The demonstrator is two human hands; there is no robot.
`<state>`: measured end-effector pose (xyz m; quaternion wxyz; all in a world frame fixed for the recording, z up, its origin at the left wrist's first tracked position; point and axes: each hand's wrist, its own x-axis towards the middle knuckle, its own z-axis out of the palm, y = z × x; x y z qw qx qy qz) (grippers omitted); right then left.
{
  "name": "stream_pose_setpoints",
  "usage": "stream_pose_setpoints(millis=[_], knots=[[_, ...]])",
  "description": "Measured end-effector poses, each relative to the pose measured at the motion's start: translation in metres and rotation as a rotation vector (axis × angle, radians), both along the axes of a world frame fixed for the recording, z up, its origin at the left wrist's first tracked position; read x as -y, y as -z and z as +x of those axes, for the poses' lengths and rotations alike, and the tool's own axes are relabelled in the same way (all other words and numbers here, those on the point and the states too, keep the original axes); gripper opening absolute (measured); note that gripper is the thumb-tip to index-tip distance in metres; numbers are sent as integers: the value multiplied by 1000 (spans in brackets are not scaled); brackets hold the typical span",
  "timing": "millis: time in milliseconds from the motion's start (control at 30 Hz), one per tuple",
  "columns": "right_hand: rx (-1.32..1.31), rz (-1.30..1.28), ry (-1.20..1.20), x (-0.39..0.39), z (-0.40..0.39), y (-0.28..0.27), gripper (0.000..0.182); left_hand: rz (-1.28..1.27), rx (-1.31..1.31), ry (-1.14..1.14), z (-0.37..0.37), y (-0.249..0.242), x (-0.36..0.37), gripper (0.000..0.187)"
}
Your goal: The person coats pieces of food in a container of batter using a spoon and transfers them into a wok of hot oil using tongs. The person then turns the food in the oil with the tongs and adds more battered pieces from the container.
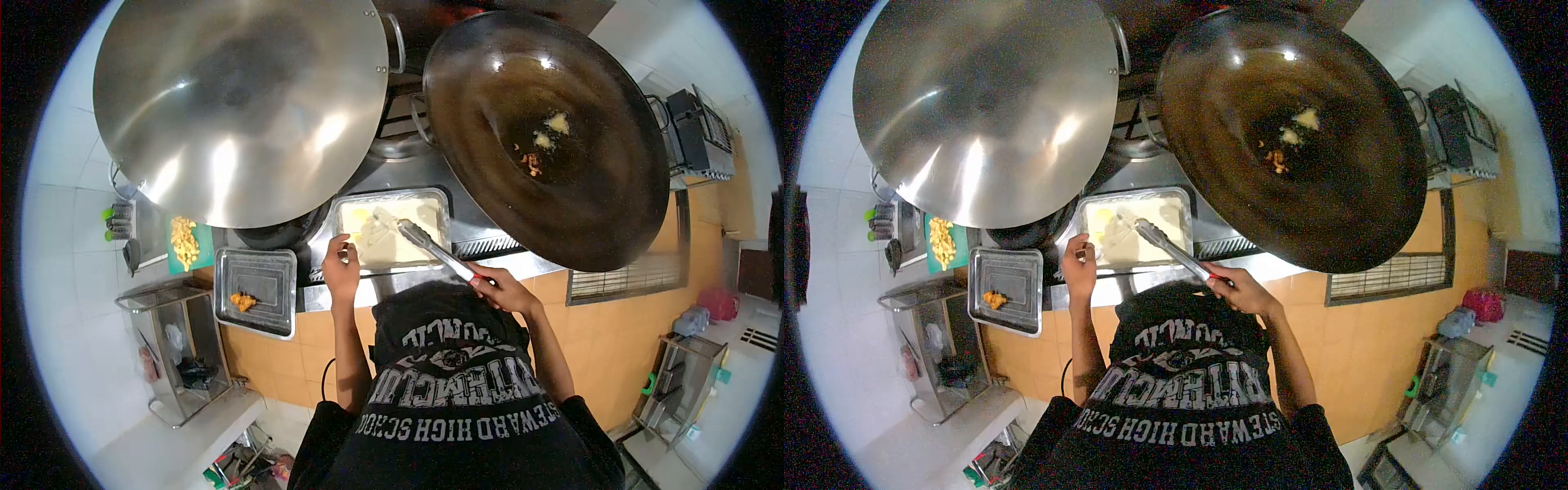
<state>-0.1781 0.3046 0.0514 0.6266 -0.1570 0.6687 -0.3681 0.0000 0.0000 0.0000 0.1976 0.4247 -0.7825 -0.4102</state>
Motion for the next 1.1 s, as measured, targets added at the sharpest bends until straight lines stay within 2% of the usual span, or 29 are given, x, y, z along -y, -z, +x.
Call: stream_pose_setpoints(millis=[67, 100, 167, 200, 267, 400, 467, 667, 833, 933, 967, 1033, 1067, 1100], knots=[[-219, -178, -2, 1, 6, 0, 50, 7, 16, -25, 7, -6, 1, 25], [-248, -166, -9, -8, -4, 8, 50, 19, -13, -28, -6, 2, -8, 25], [-580, -428, -8, -9, 6, 30, 46, -18, 37, -31, 4, 0, -5, 25], [-581, -441, -8, -1, 5, 28, 46, -30, 36, -35, 3, -3, 0, 25], [-592, -325, -82, 0, 6, 17, 46, 12, 21, -38, 4, -6, -4, 22], [-736, -346, -62, 5, 12, 11, 47, 48, 40, -40, 5, -5, -2, 22], [-828, -247, -130, 4, 11, 15, 47, 40, 28, -22, 6, 1, 2, 22], [-978, -202, -167, 10, 17, 4, 47, 67, 60, -6, 10, 3, 14, 22], [-884, -208, -79, 5, 17, 22, 48, 73, 53, 11, 14, 5, 19, 23], [-495, -205, 82, 5, 16, 31, 54, 71, 144, 18, 14, -2, 21, 22], [-493, -203, 80, 5, 15, 31, 54, 74, 145, 17, 17, 3, 25, 22], [-211, 77, 71, 20, 12, 5, 53, -346, 301, 108, 25, 9, 33, 24], [-209, 78, 64, 23, 14, 11, 53, -343, 303, 102, 30, 12, 35, 24], [-313, -25, 41, 27, 17, 19, 52, -418, 481, 98, 33, 8, 37, 26]])
